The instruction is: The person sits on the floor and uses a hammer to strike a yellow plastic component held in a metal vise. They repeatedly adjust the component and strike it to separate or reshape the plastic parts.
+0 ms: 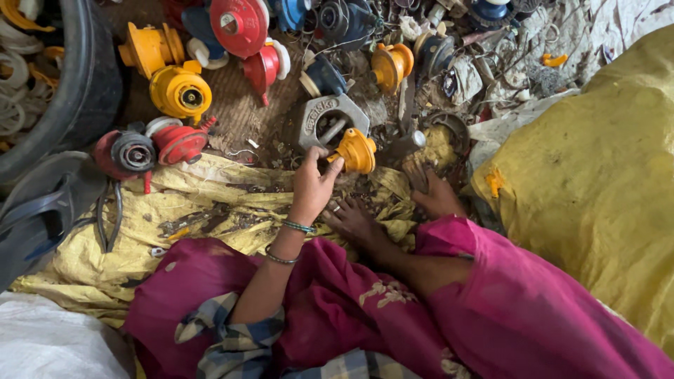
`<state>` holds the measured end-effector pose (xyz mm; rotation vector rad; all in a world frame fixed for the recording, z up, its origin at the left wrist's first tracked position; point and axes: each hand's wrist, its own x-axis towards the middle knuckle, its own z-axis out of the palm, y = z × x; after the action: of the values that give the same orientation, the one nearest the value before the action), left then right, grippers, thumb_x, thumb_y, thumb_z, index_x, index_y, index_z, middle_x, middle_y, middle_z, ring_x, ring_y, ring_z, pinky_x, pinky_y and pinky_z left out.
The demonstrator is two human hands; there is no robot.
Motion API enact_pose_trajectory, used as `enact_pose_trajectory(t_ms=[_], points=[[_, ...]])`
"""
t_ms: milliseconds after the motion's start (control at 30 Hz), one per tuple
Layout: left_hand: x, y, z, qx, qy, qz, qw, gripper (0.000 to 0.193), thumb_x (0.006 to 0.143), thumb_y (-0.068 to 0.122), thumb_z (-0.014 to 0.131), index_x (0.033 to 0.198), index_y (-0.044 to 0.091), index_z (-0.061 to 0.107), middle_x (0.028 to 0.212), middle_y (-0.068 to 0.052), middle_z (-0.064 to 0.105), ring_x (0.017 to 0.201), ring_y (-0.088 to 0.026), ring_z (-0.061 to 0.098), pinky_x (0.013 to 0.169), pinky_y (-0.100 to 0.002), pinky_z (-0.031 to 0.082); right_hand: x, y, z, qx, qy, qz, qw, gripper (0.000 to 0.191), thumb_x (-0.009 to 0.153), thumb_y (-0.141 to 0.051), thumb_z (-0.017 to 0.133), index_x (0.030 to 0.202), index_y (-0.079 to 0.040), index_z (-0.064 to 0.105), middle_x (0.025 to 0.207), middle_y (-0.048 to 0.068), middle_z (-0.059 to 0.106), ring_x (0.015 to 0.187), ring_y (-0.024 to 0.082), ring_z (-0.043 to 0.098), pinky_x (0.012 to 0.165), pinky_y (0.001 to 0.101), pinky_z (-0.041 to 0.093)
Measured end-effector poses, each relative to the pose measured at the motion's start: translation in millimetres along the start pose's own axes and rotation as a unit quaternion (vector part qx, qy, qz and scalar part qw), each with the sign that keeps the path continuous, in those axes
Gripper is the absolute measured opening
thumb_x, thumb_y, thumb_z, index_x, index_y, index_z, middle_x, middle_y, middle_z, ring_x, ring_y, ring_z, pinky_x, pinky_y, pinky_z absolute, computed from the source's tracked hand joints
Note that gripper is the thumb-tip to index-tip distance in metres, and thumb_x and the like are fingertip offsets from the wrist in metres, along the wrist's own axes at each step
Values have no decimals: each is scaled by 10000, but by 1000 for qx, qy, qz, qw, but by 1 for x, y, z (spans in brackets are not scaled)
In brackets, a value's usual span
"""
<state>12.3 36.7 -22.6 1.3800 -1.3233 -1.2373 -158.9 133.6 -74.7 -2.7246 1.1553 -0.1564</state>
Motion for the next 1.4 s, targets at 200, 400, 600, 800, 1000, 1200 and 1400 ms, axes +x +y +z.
enact_pose_trajectory(t_ms=[200,400,600,800,1000,1200,1400], points=[[-1,5,-1,-86,-14,-30,996,393,959,301,751,1081,-25,569,941,-125,699,745,-159,735,580,-279,570,-3,0,10,30,11,7,999,342,929,-219,564,1259,-164,632,1196,112,646,1080,316,582,934,480,453],[-2,-1,5,-202,-22,-78,976,362,945,216,752,1070,-56,547,1017,-124,705,741,-173,768,588,-264,601,2,-5,-1,-7,4,29,1000,316,912,-236,588,1219,-190,647,1193,96,638,1112,333,577,934,480,440],[3,0,14,-189,-13,-98,977,340,934,186,761,1097,-52,581,969,-139,707,739,-145,743,591,-274,618,-1,-4,-9,44,-43,25,998,567,726,-295,606,1257,-99,617,1265,147,603,1182,371,555,985,505,442],[2,4,17,-105,15,-84,991,352,928,202,777,1093,-50,595,912,-145,728,713,-166,740,577,-288,579,-2,13,3,-6,11,-10,1000,458,879,-244,593,1328,-163,628,1326,129,611,1175,327,537,973,493,426],[1,-10,17,-171,6,-79,982,371,942,209,747,1115,-58,555,1033,-137,711,728,-194,784,587,-277,598,2,-6,4,27,-19,15,999,476,865,-273,587,1320,-139,628,1290,125,613,1152,334,539,976,496,434],[0,-11,20,-128,8,-43,991,355,947,221,773,1107,-45,601,980,-157,737,740,-183,779,615,-295,599,5,23,-105,66,-16,92,993,659,749,-305,701,1350,-74,561,1074,199,650,996,399,611,830,488,495],[-1,2,25,2,77,33,997,324,930,253,796,1094,15,650,844,-164,774,725,-184,756,637,-328,584,-16,58,-195,115,54,351,928,668,789,-295,794,1360,-66,533,955,205,717,875,368,715,766,459,576]])
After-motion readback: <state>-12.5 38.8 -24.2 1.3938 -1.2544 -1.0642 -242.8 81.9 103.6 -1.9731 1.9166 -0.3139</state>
